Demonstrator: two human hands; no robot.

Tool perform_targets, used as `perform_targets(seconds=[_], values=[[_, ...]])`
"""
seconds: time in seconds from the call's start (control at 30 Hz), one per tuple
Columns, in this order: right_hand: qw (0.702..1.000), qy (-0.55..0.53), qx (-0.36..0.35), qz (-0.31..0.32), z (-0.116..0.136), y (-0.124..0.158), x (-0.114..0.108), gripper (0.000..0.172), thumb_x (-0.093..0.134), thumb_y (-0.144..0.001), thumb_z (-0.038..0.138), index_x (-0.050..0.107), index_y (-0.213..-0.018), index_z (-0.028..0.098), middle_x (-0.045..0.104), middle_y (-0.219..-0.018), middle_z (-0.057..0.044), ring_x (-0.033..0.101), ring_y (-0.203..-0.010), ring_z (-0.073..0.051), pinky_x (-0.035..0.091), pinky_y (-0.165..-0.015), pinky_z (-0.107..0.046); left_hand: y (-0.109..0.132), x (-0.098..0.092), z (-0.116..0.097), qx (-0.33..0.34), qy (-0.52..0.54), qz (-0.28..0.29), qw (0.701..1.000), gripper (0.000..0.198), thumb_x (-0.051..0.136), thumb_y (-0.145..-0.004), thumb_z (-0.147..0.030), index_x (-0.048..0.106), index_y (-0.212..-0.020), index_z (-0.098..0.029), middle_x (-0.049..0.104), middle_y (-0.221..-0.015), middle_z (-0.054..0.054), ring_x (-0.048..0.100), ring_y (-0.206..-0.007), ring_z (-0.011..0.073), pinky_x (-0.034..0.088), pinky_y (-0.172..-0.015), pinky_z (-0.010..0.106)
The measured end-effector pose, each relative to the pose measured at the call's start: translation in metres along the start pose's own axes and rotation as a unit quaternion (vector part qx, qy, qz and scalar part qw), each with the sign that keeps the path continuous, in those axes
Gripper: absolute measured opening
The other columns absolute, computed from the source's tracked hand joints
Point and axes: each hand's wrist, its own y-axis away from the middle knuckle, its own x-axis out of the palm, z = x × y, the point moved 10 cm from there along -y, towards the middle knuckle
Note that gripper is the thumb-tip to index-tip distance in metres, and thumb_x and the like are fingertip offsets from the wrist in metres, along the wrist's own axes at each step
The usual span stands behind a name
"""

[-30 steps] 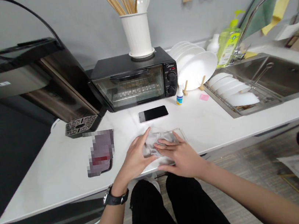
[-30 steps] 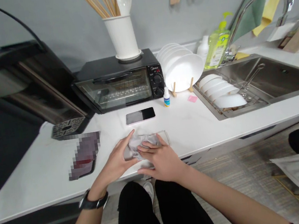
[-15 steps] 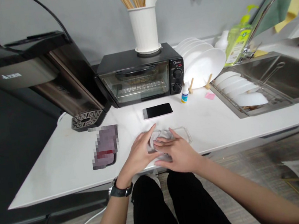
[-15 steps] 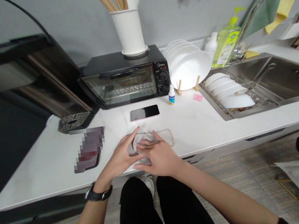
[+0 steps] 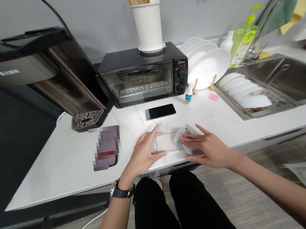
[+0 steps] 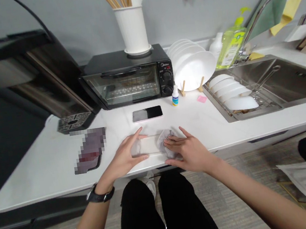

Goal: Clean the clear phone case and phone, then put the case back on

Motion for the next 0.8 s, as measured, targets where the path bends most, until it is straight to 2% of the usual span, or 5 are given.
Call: perform_targets(seconds=[0.27, 0.37, 0.57, 0.67, 0.8], values=[[0.997, -0.024, -0.070, 0.015, 0.041, -0.066, 0.035, 0.063, 0.053, -0.105, 0.060, 0.058, -0.150, 0.017, 0.062, -0.150, -0.014, 0.054, -0.146, -0.029, 0.011, -0.133, -0.062, 0.003, -0.005, 0.000, -0.016, -0.015, -0.001, 1.000, 0.095, 0.079, -0.086, -0.029, 0.029, -0.167, -0.027, 0.059, -0.149, 0.013, 0.053, -0.136, 0.0321, 0.042, -0.116, 0.049], [0.998, 0.001, -0.058, 0.010, 0.029, -0.060, 0.028, 0.060, 0.052, -0.107, 0.056, 0.054, -0.154, 0.019, 0.059, -0.153, -0.013, 0.055, -0.146, -0.029, 0.014, -0.132, -0.062, 0.003, -0.005, -0.001, -0.013, -0.020, 0.005, 1.000, 0.095, 0.080, -0.087, -0.035, 0.029, -0.167, -0.027, 0.059, -0.150, 0.012, 0.051, -0.139, 0.0326, 0.041, -0.118, 0.050], [1.000, 0.027, 0.001, -0.002, -0.007, -0.004, 0.002, 0.058, 0.055, -0.107, 0.049, 0.049, -0.157, 0.022, 0.058, -0.155, -0.011, 0.055, -0.146, -0.030, 0.015, -0.132, -0.064, 0.001, -0.001, -0.001, -0.001, -0.024, 0.010, 1.000, 0.100, 0.083, -0.086, -0.039, 0.026, -0.168, -0.030, 0.061, -0.150, 0.007, 0.051, -0.136, 0.0322, 0.038, -0.118, 0.050], [1.000, 0.001, -0.007, 0.005, 0.001, 0.001, 0.005, 0.060, 0.060, -0.104, 0.054, 0.054, -0.154, 0.021, 0.061, -0.152, -0.011, 0.056, -0.144, -0.032, 0.016, -0.132, -0.063, 0.000, 0.001, -0.002, 0.000, -0.020, 0.011, 1.000, 0.104, 0.085, -0.084, -0.038, 0.025, -0.168, -0.030, 0.063, -0.148, 0.007, 0.052, -0.135, 0.0319, 0.038, -0.118, 0.050], [0.998, -0.040, -0.041, 0.017, 0.030, -0.031, 0.026, 0.067, 0.060, -0.101, 0.062, 0.056, -0.152, 0.019, 0.060, -0.152, -0.012, 0.055, -0.146, -0.031, 0.014, -0.133, -0.061, 0.001, -0.002, -0.003, -0.004, -0.019, 0.007, 1.000, 0.104, 0.085, -0.082, -0.034, 0.028, -0.168, -0.027, 0.063, -0.145, 0.010, 0.054, -0.134, 0.0327, 0.041, -0.116, 0.049]])
